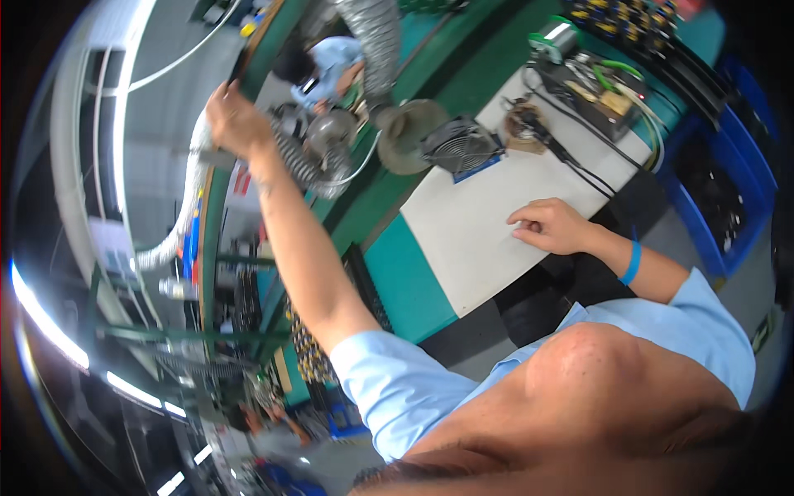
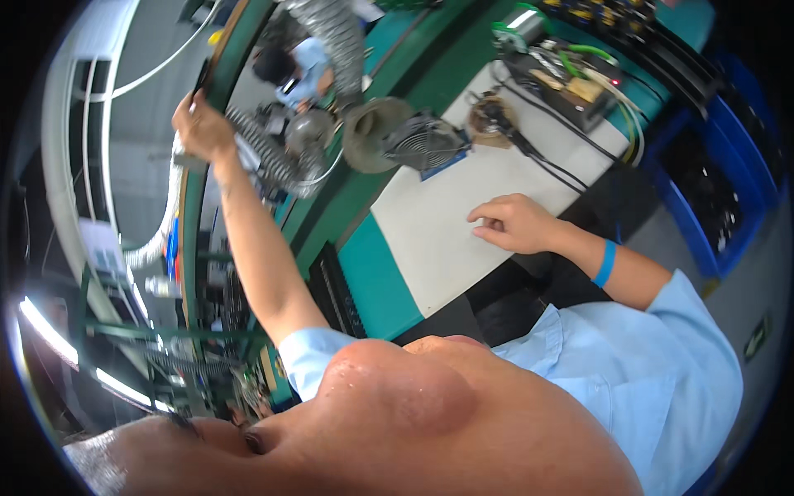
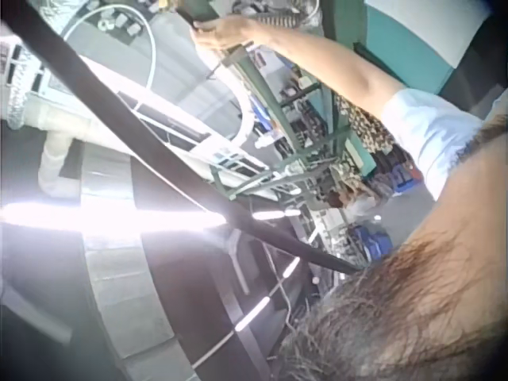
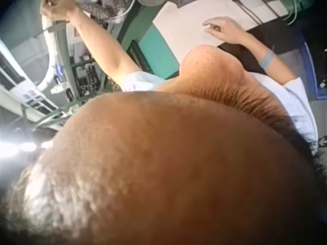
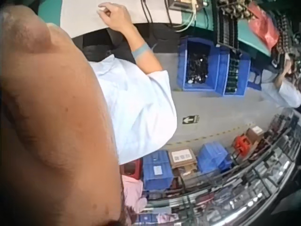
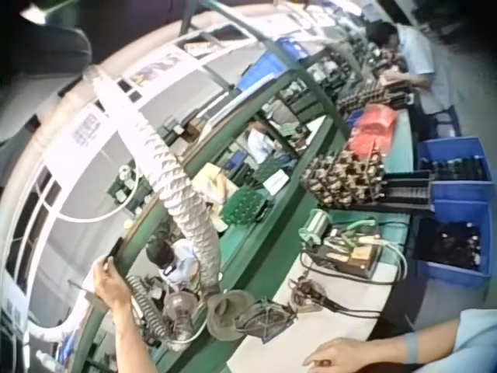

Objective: The person is using a soldering iron to solder or rework components on a circuit board at a manual assembly station.

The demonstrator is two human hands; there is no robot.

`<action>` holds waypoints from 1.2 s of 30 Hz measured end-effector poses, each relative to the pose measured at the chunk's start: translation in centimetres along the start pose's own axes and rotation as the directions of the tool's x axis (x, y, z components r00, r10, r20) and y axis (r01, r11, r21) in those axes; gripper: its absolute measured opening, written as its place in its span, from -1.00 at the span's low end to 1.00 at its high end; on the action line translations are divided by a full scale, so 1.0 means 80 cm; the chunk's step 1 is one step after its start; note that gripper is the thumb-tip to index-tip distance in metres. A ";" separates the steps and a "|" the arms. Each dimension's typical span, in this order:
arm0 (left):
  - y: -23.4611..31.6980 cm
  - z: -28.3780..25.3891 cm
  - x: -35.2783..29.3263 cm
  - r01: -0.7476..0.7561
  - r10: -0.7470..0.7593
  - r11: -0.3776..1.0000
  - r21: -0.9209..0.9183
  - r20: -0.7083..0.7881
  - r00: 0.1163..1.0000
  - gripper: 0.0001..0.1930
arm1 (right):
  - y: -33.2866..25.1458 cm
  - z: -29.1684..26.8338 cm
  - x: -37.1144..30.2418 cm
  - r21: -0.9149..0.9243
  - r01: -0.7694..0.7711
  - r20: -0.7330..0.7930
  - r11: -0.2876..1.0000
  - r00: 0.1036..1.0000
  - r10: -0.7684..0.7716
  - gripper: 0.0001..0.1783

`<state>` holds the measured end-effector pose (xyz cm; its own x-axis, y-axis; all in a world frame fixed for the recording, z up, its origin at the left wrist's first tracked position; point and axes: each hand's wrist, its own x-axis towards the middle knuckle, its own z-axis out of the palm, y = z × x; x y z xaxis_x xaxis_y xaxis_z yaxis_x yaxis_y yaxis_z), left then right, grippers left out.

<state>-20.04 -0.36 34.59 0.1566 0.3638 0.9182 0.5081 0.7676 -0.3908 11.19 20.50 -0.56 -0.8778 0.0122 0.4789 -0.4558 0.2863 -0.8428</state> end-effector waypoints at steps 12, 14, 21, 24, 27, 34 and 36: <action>0.156 -0.112 -0.051 0.301 -0.243 0.938 -0.171 0.297 0.924 -0.34 | 0.000 -0.003 -0.022 0.113 0.275 -0.166 0.955 0.953 -0.254 -0.87; 0.208 -0.191 -0.098 0.399 -0.164 0.840 -0.368 0.528 0.833 -0.46 | -0.003 -0.012 -0.059 0.100 0.310 -0.101 0.945 0.949 -0.300 -0.89; 0.316 -0.437 -0.312 0.807 0.428 0.331 0.489 0.684 -0.590 -0.67 | 0.081 -0.099 -0.283 0.104 -0.663 -0.222 0.742 0.711 0.667 -0.75; 0.338 -0.510 -0.407 0.424 0.299 0.066 0.903 0.388 -0.872 -0.65 | 0.145 -0.136 -0.404 0.322 -0.847 -0.145 0.423 0.397 0.906 -0.63; 0.357 -0.567 -0.477 0.294 0.216 -0.063 0.954 0.300 -0.929 -0.66 | 0.164 -0.149 -0.530 -0.030 -0.988 0.123 -0.150 -0.153 0.981 -0.63; 0.379 -0.607 -0.521 0.308 0.133 -0.051 0.950 0.312 -0.941 -0.70 | 0.069 -0.136 -0.650 -0.553 -0.745 0.326 -0.374 -0.606 0.726 -0.68; 0.382 -0.607 -0.522 0.320 0.125 -0.031 0.947 0.322 -0.939 -0.70 | 0.044 -0.133 -0.647 -0.596 -0.721 0.352 -0.354 -0.631 0.692 -0.69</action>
<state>30.11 -17.72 -12.52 -0.3558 -0.0758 -0.9315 -0.7674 0.5926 0.2449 56.58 31.05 -25.69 0.1868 -0.1464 -0.9714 0.8819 0.4608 0.1001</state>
